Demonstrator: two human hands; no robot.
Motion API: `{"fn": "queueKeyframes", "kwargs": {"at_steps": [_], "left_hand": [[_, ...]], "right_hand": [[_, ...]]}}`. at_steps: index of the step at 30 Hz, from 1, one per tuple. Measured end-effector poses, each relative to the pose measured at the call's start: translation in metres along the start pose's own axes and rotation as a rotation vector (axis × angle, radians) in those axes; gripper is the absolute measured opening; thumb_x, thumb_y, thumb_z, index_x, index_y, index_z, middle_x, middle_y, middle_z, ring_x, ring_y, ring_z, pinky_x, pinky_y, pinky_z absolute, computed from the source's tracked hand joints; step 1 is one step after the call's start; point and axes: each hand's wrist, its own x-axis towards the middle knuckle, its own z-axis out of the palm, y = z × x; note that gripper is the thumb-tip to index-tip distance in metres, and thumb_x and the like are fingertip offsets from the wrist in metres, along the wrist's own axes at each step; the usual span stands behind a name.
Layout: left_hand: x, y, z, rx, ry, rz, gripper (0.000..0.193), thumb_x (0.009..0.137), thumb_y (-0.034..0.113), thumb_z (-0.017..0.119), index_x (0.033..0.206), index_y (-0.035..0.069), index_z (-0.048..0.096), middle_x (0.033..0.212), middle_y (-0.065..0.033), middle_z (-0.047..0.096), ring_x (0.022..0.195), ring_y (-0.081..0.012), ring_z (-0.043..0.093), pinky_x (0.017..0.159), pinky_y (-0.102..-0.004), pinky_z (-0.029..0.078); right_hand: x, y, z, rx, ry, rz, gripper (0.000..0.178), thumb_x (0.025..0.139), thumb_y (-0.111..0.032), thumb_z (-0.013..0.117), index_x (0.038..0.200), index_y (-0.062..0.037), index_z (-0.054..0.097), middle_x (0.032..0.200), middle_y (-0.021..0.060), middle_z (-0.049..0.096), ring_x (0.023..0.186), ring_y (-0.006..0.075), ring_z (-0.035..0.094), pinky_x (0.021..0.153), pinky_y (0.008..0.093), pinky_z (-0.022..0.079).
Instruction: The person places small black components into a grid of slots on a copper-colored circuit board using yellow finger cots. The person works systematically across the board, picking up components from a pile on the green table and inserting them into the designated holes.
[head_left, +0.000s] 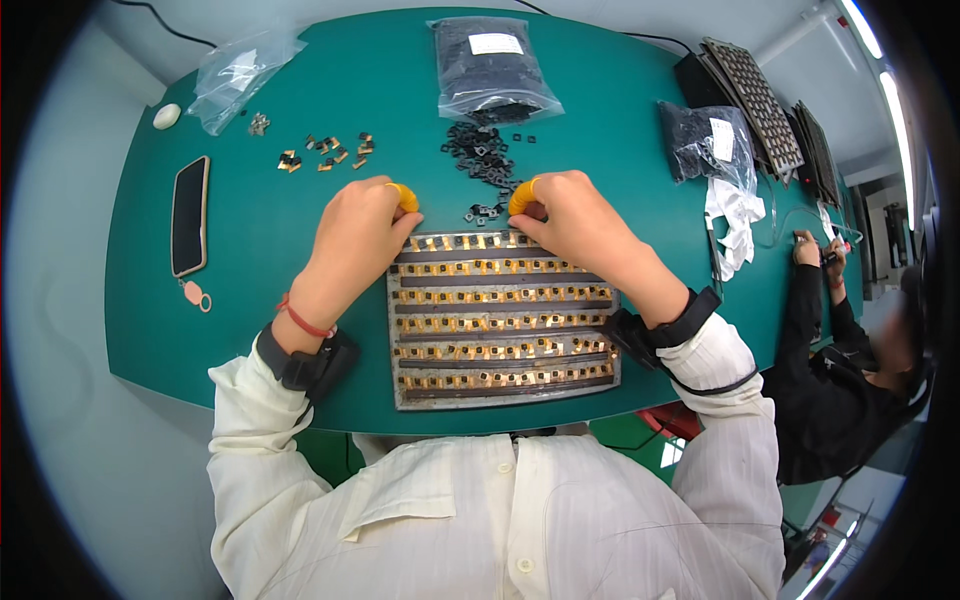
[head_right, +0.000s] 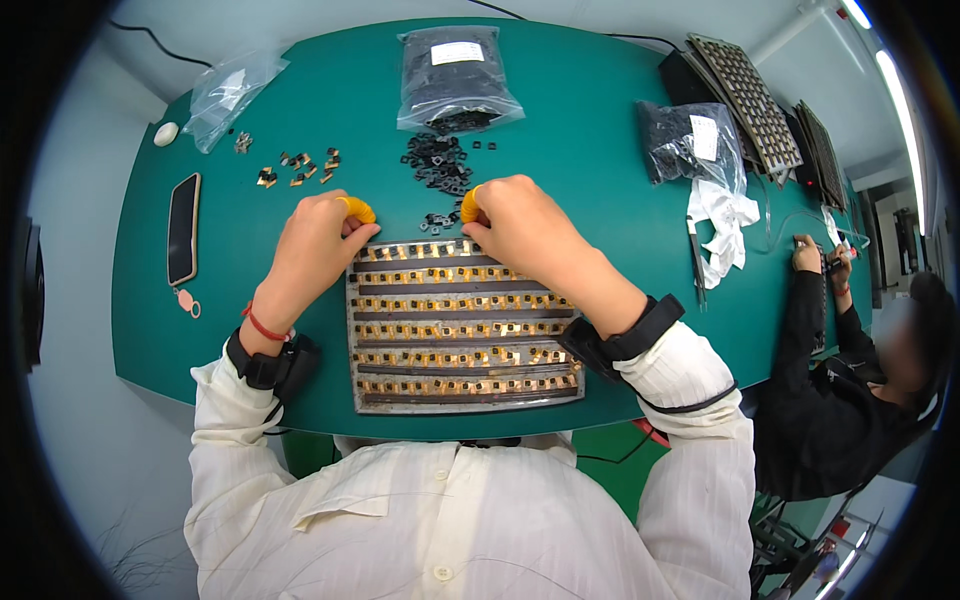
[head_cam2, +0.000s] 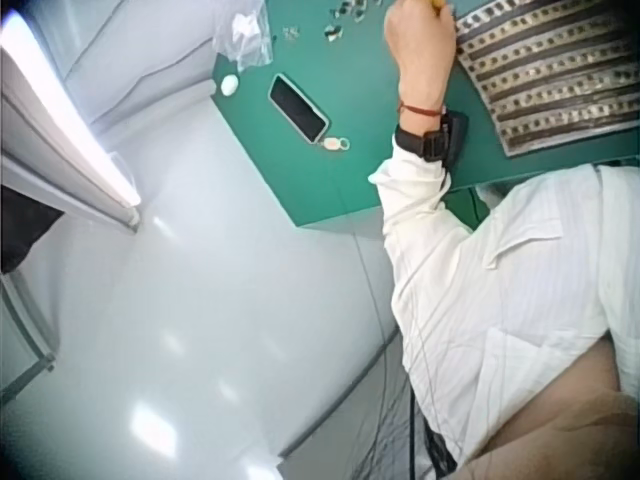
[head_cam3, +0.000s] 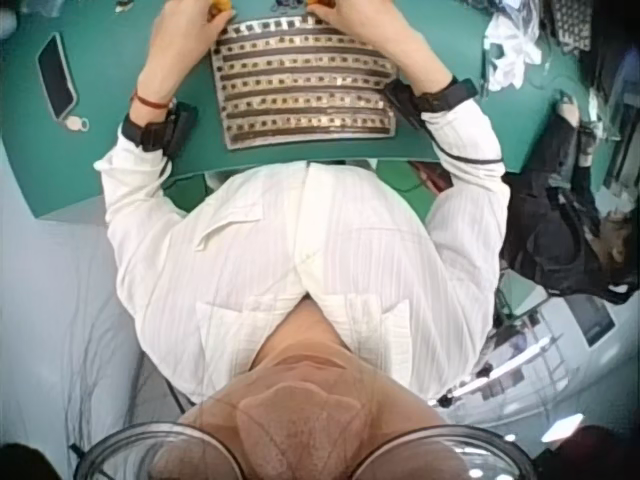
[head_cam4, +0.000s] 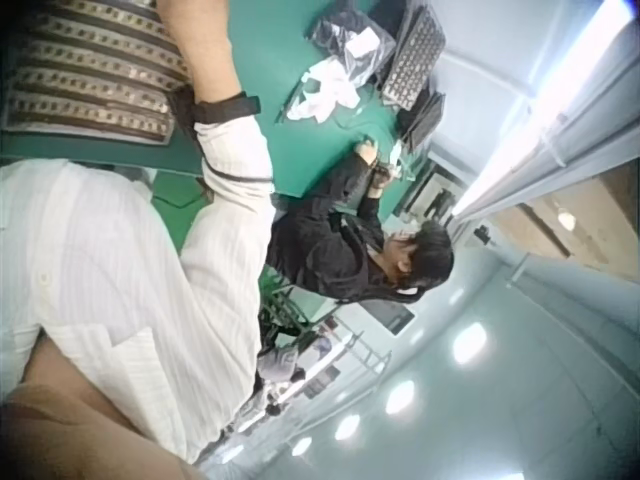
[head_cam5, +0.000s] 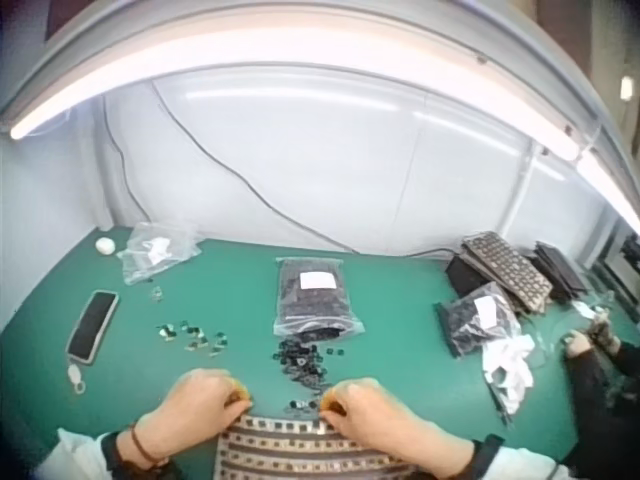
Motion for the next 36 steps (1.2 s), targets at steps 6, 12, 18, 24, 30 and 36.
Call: {"fn": "queueKeyframes", "kwargs": {"at_steps": [6,12,18,24,30,36], "left_hand": [[-0.002,-0.006,-0.008,-0.109,0.001,0.034,0.018,0.077,0.011,0.076,0.085,-0.004,0.071,0.074,-0.0117,0.063,0.065,-0.0230,0.062,0.060,-0.0329,0.050],[-0.031,0.007,-0.023,-0.073,-0.089,0.157,0.016,0.077,0.012,0.075,0.083,-0.002,0.070,0.075,-0.0093,0.060,0.067,-0.0240,0.058,0.065,-0.0359,0.048],[-0.040,0.009,-0.011,0.015,-0.094,0.204,0.014,0.079,0.013,0.074,0.085,0.001,0.070,0.080,-0.0091,0.058,0.076,-0.0288,0.054,0.068,-0.0377,0.047],[-0.049,0.015,-0.009,0.116,-0.037,0.233,0.017,0.081,0.016,0.074,0.079,0.000,0.070,0.077,-0.0108,0.057,0.072,-0.0303,0.052,0.067,-0.0393,0.045],[-0.061,0.033,-0.014,0.207,-0.192,0.112,0.043,0.087,0.027,0.071,0.060,-0.004,0.061,0.059,-0.0164,0.055,0.053,-0.0364,0.052,0.054,-0.0417,0.043],[-0.055,0.037,-0.021,0.201,-0.233,0.037,0.050,0.087,0.033,0.071,0.056,-0.004,0.058,0.054,-0.0200,0.053,0.050,-0.0375,0.053,0.050,-0.0427,0.043]], "right_hand": [[0.001,-0.011,0.000,-0.052,-0.006,0.056,0.014,0.077,-0.004,0.072,0.086,0.0070,0.069,0.079,0.0204,0.066,0.075,0.0347,0.066,0.068,0.0414,0.052],[-0.011,-0.006,-0.008,-0.080,0.060,-0.041,0.013,0.078,-0.004,0.071,0.088,0.0056,0.069,0.081,0.0177,0.064,0.076,0.0325,0.065,0.068,0.0402,0.051],[-0.063,-0.001,-0.043,-0.141,0.104,0.016,0.012,0.080,-0.006,0.071,0.088,0.0026,0.070,0.080,0.0140,0.061,0.075,0.0295,0.063,0.066,0.0395,0.049],[-0.109,0.031,-0.043,-0.133,0.142,0.046,0.012,0.077,-0.004,0.072,0.086,0.0034,0.069,0.078,0.0133,0.059,0.075,0.0299,0.060,0.067,0.0401,0.048],[-0.103,0.036,-0.029,-0.117,0.130,-0.055,0.014,0.077,-0.002,0.073,0.089,0.0028,0.067,0.084,0.0127,0.061,0.077,0.0274,0.062,0.068,0.0363,0.050],[-0.093,0.034,-0.021,-0.177,0.083,-0.057,0.015,0.082,-0.010,0.071,0.082,0.0042,0.067,0.083,0.0130,0.060,0.083,0.0300,0.059,0.072,0.0392,0.050]]}}
